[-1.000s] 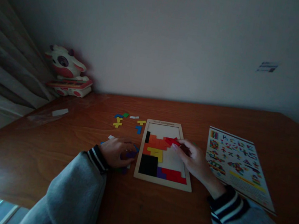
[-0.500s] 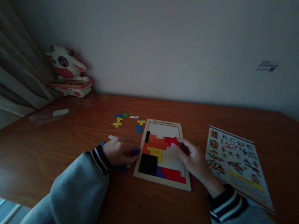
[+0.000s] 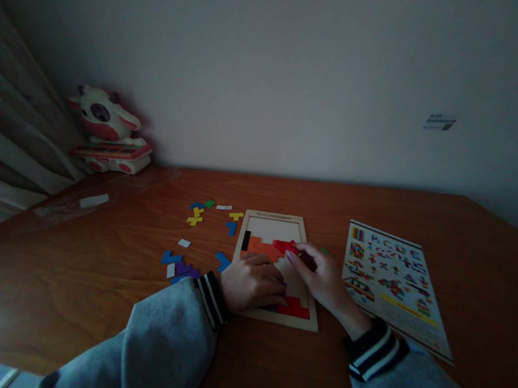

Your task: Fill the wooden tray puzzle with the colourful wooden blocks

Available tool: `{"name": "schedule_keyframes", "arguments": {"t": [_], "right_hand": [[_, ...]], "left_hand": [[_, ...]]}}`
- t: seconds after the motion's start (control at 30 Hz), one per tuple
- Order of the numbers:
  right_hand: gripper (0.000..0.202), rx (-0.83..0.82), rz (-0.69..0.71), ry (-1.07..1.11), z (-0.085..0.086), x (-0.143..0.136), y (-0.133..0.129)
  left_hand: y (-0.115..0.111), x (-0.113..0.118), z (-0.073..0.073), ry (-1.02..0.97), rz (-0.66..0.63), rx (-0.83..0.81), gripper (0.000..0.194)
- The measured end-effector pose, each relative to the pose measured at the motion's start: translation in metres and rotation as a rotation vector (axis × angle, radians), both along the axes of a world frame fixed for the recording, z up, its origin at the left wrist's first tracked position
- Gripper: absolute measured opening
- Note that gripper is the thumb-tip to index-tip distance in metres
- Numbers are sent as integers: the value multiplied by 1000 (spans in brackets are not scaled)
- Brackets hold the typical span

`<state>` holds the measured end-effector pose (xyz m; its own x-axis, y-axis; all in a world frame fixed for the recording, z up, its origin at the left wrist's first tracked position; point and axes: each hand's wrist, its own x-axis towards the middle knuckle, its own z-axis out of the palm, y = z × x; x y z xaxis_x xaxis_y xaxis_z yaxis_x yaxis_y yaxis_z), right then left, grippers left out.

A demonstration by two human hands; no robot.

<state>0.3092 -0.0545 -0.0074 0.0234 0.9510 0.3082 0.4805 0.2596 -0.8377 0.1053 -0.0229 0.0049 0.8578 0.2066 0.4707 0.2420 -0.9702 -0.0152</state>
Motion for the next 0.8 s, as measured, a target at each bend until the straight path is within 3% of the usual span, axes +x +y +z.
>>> {"name": "schedule_keyframes", "arguments": {"t": [0.1, 0.3, 0.67, 0.8], "right_hand": [[28, 4, 12, -8, 1, 0, -1], [28, -2, 20, -16, 2, 0, -1], [27, 6, 21, -9, 2, 0, -2], [28, 18, -12, -5, 2, 1, -1]], "left_hand": [[0, -4, -4, 4, -14, 55, 38], [4, -18, 4, 78, -11, 66, 44], [11, -29, 2, 73, -71, -102, 40], [15, -31, 3, -11, 96, -197, 41]]}}
